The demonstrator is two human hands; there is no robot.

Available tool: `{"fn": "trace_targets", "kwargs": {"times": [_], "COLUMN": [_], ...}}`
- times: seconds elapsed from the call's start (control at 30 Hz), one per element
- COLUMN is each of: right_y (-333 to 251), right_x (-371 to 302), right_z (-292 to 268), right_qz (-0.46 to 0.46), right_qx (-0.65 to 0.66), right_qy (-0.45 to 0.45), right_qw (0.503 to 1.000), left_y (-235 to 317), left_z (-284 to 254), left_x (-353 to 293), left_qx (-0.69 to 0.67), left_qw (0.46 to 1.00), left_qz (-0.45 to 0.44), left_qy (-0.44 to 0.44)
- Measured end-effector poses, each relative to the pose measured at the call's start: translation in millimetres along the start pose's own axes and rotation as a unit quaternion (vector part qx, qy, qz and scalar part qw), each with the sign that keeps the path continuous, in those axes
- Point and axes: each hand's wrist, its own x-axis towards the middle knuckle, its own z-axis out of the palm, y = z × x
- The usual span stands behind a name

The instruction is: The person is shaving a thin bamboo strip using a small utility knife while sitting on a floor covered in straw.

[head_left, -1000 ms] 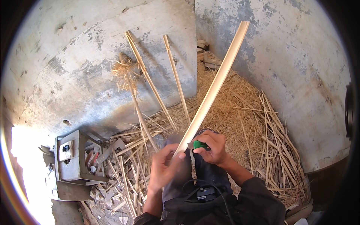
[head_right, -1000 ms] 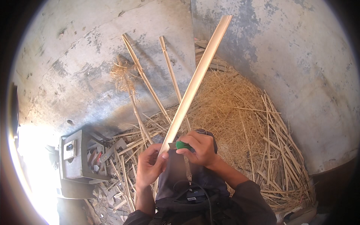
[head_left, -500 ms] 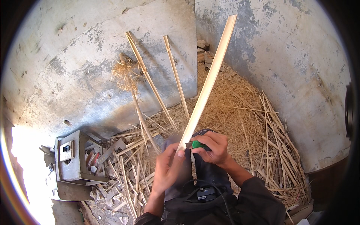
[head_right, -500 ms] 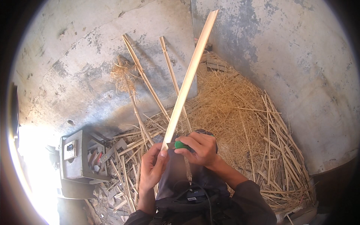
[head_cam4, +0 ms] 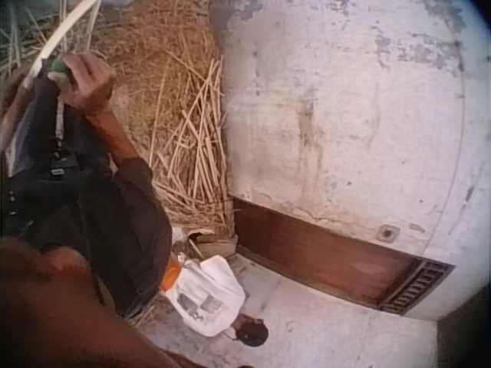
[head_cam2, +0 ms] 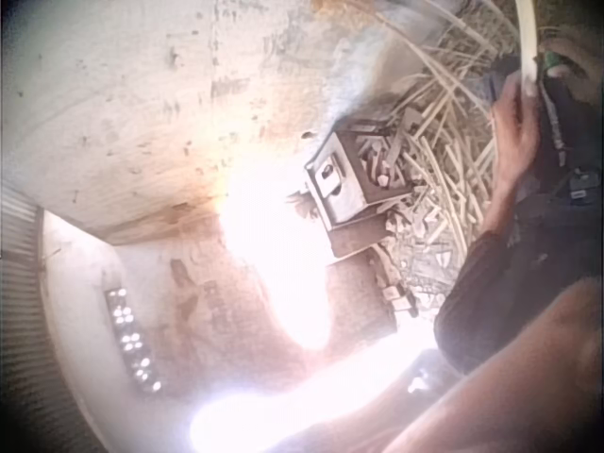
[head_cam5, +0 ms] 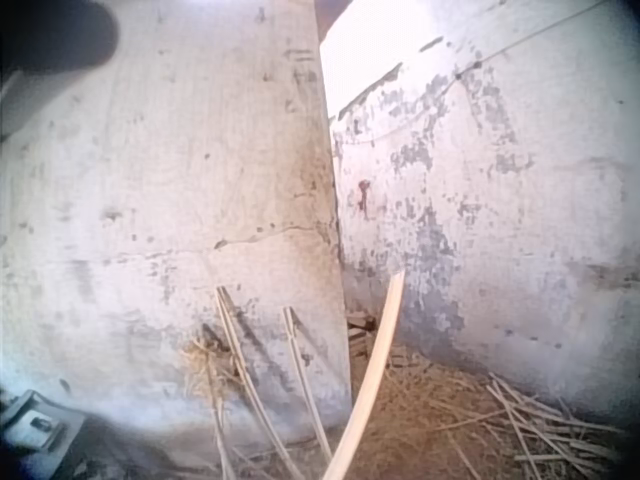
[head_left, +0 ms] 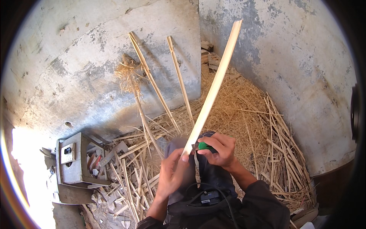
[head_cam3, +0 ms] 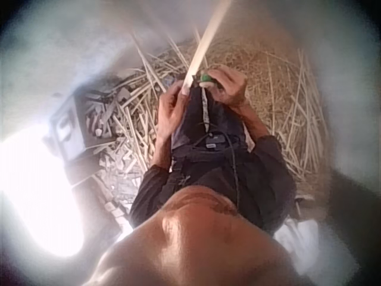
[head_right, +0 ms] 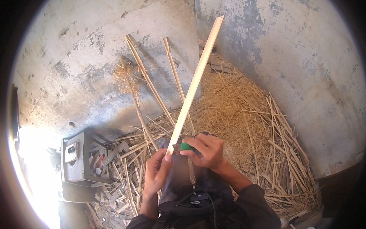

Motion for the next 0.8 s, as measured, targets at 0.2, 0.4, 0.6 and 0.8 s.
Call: {"fn": "trace_targets", "kwargs": {"times": [0.2,0.4,0.6,0.8], "right_y": [2,14,17,43], "right_x": [-1,3,3,8], "right_z": [-1,-9,-7,-13], "right_qz": [0.02,0.069,0.07,0.109], "right_qx": [-0.004,-0.019,-0.01,-0.014], "right_qy": [0.002,0.025,0.018,0.068], "right_qw": [1.0,0.997,0.997,0.992], "left_y": [-1,-9,-21,-35], "left_z": [-4,-1,-5,-5], "left_x": [-5,-11,-17,-35], "left_qx": [0.012,0.029,0.025,0.032], "left_qw": [1.0,0.999,0.999,0.998], "left_qz": [-0.029,-0.039,-0.034,-0.053], "left_qy": [0.003,0.0,0.005,-0.001]}}
